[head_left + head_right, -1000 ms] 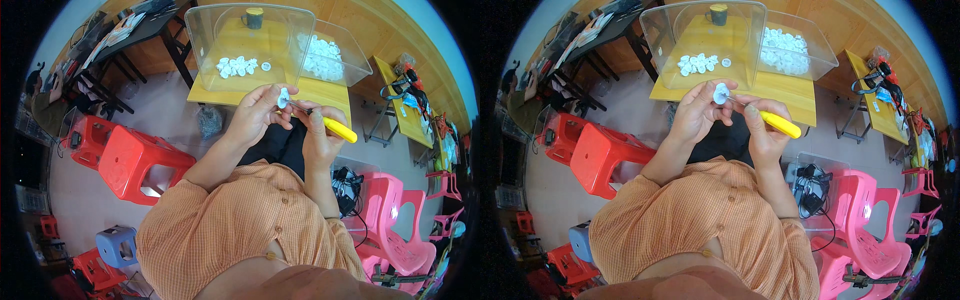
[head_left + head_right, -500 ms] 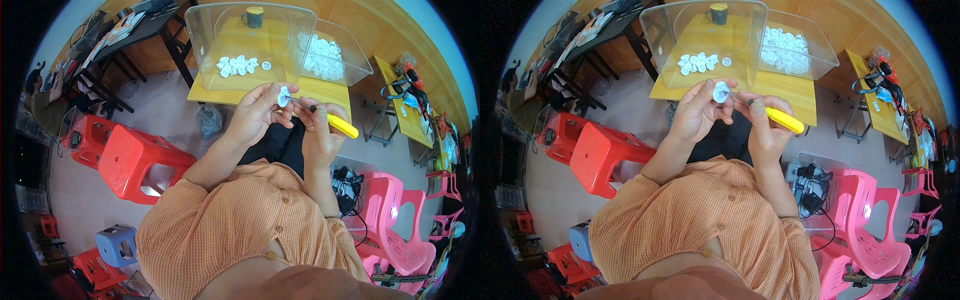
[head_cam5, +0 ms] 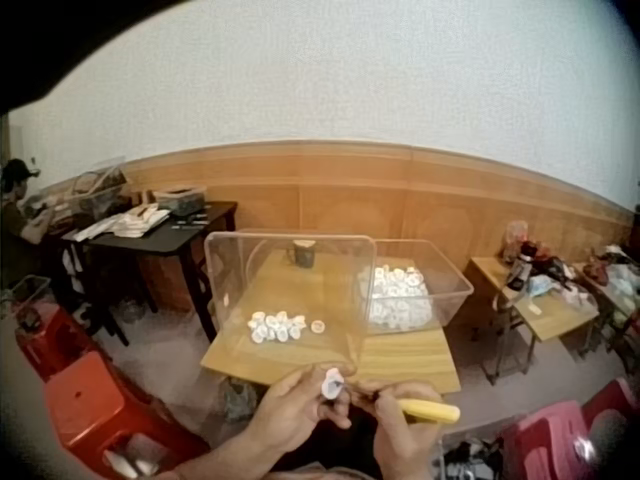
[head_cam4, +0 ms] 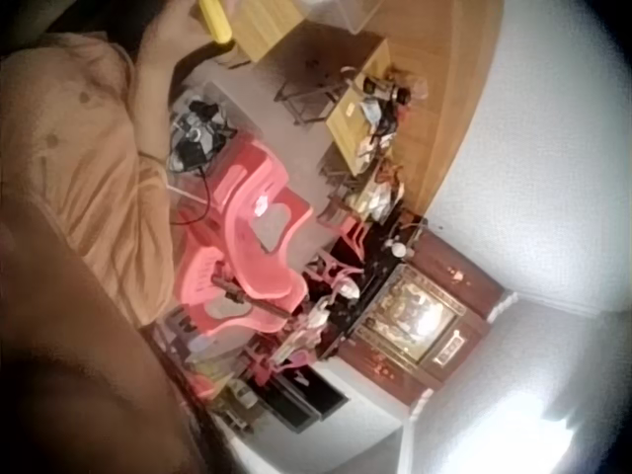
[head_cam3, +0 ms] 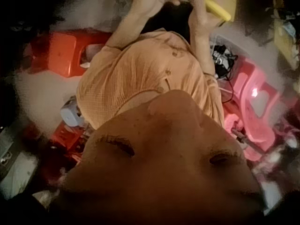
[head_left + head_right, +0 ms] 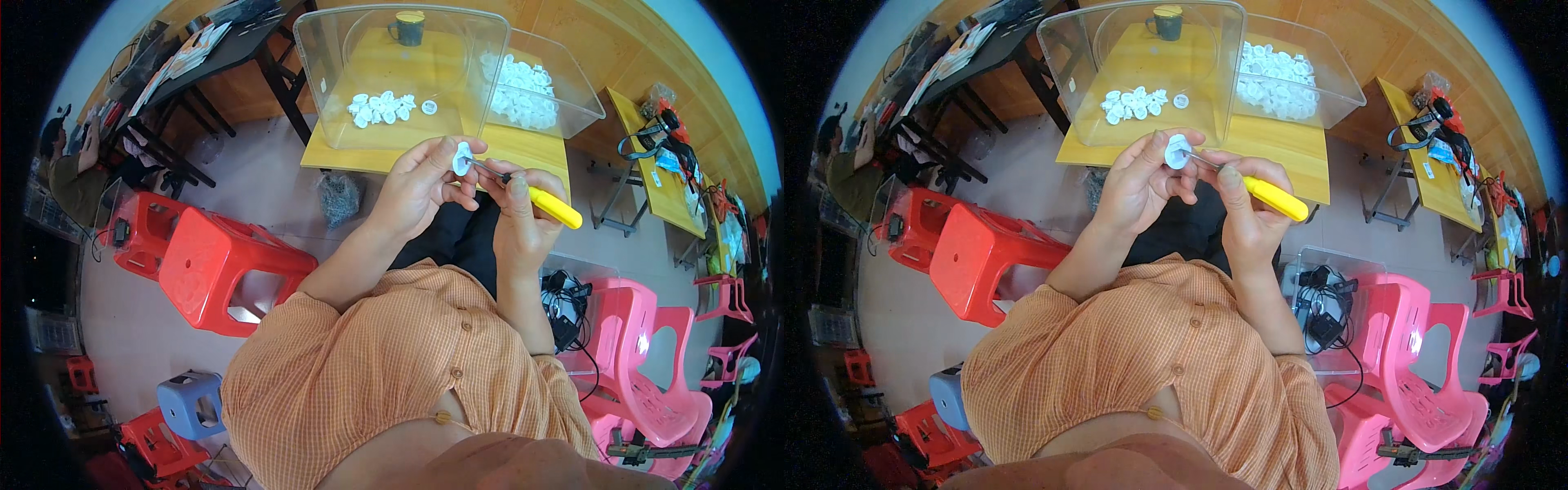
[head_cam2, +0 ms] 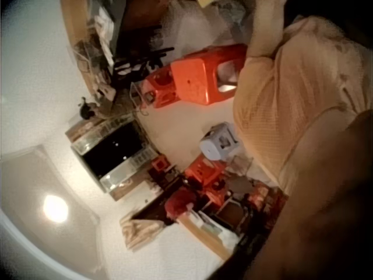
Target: The person scrapes excess material from small plastic parts using a hand tool.
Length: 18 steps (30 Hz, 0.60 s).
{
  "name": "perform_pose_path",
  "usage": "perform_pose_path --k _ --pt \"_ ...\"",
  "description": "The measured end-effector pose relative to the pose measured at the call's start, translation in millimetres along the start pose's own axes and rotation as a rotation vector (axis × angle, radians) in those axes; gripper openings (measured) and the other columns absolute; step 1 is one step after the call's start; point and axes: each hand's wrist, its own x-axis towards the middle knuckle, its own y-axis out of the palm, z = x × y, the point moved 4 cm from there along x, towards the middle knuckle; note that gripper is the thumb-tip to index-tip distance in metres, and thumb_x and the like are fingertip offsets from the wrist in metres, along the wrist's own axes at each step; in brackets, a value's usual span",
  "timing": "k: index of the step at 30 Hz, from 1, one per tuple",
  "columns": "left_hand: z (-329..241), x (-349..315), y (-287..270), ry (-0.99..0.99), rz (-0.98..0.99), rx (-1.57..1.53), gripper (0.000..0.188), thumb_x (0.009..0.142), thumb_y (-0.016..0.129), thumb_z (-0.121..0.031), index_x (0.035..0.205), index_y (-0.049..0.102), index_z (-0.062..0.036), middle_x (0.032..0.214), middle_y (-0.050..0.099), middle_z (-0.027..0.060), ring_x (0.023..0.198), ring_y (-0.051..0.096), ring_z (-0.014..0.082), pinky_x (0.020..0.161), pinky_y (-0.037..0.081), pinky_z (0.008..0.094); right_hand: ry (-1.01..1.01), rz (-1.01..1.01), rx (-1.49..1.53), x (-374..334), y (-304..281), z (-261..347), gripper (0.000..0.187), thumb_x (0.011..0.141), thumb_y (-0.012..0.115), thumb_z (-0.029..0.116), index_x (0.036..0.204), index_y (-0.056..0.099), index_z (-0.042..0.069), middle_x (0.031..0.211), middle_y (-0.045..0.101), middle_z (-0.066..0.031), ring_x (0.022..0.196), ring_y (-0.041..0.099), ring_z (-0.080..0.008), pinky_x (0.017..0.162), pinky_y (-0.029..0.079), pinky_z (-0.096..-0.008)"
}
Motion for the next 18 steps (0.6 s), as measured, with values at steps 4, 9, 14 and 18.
perform_pose_path --k 4,9,14,18 --pt "3 2 -1 -0.017 0.004 -0.014 0.045 0.099 0.037 -0.032 0.118 0.049 0.0072 0.082 0.060 0.0109 0.069 0.061 0.0151 0.061 0.056 0.0265 -0.033 0.019 -0.085 0 -3 1 0.012 0.090 0.056 0.007 0.098 0.050 0.001 0.100 0.061 -0.0241 0.090 0.064 -0.0316 0.080 0.055 -0.0399" --pt "10 6 -2 -0.024 0.052 -0.076 0.043 0.098 0.040 -0.030 0.120 0.047 0.0063 0.088 0.062 0.0128 0.074 0.063 0.0166 0.066 0.056 0.0285 0.001 0.002 -0.020 5 -11 4 0.010 0.088 0.058 0.003 0.095 0.053 -0.001 0.101 0.063 -0.0209 0.092 0.063 -0.0252 0.083 0.052 -0.0369" --pt "16 7 0 0.037 0.046 -0.048 0.038 0.097 0.045 -0.024 0.122 0.047 0.0047 0.098 0.061 0.0133 0.085 0.063 0.0178 0.076 0.055 0.0304 -0.015 0.031 -0.081 10 -17 9 0.009 0.087 0.059 0.002 0.095 0.054 -0.001 0.100 0.064 -0.0203 0.096 0.062 -0.0254 0.088 0.049 -0.0379" --pt "17 5 4 0.100 0.060 -0.065 0.036 0.095 0.048 -0.019 0.124 0.047 0.0027 0.102 0.060 0.0124 0.090 0.063 0.0191 0.082 0.053 0.0308 -0.073 0.096 -0.113 11 -13 15 0.009 0.086 0.059 0.000 0.094 0.055 -0.001 0.100 0.064 -0.0197 0.101 0.060 -0.0282 0.095 0.044 -0.0411"
